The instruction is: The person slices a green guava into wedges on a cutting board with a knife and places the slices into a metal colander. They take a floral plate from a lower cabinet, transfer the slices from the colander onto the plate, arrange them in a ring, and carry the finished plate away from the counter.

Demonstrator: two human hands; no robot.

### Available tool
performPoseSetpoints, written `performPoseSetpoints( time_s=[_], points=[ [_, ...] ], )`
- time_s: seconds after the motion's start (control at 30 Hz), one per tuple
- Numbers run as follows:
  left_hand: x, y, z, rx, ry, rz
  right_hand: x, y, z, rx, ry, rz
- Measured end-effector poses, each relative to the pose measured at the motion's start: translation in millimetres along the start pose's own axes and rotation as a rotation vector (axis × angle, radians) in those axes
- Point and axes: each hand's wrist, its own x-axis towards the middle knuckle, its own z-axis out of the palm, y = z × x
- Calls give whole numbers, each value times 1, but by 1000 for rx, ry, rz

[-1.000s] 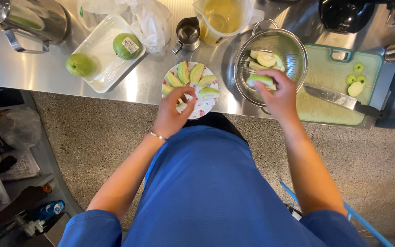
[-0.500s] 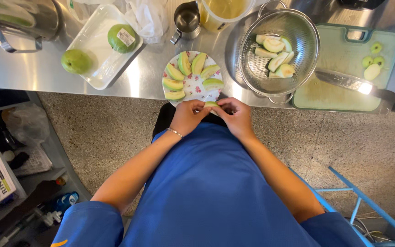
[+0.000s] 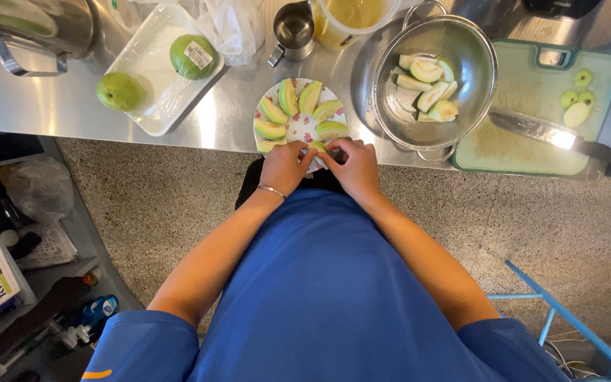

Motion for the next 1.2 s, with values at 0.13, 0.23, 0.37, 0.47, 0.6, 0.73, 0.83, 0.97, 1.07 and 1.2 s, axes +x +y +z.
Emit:
performPoseSetpoints(
  time_s=[0.13,0.23,0.37,0.47,0.6,0.73,0.83,0.97,1.07,1.2],
  points=[
    [3,-2,-1,8,27,54,5,-2,-4,-65,-66,32],
    [6,-2,-1,-11,48,62,9,0,-17,-123,-53,-146],
    [5,8,-5,29,-4,2,24,5,-30,-255,21,-399],
    [4,18,-8,93,-6,1,31,6,-30,-302,-19,-439],
    [11,27,-5,142,-24,-26,36,8,-25,-341,-22,-450],
    [18,25,1,147,-15,-18,36,10,-22,-355,-33,-418],
    [19,23,1,124,-2,-5,35,10,-22,-340,-21,-418],
    [16,23,-1,147,-8,1,33,9,-25,-372,6,-533],
    [12,25,-4,167,-49,-16,32,11,-30,-422,-102,-609],
    [8,27,-5,109,-18,1,37,14,-31,-444,-187,-674]
  ],
)
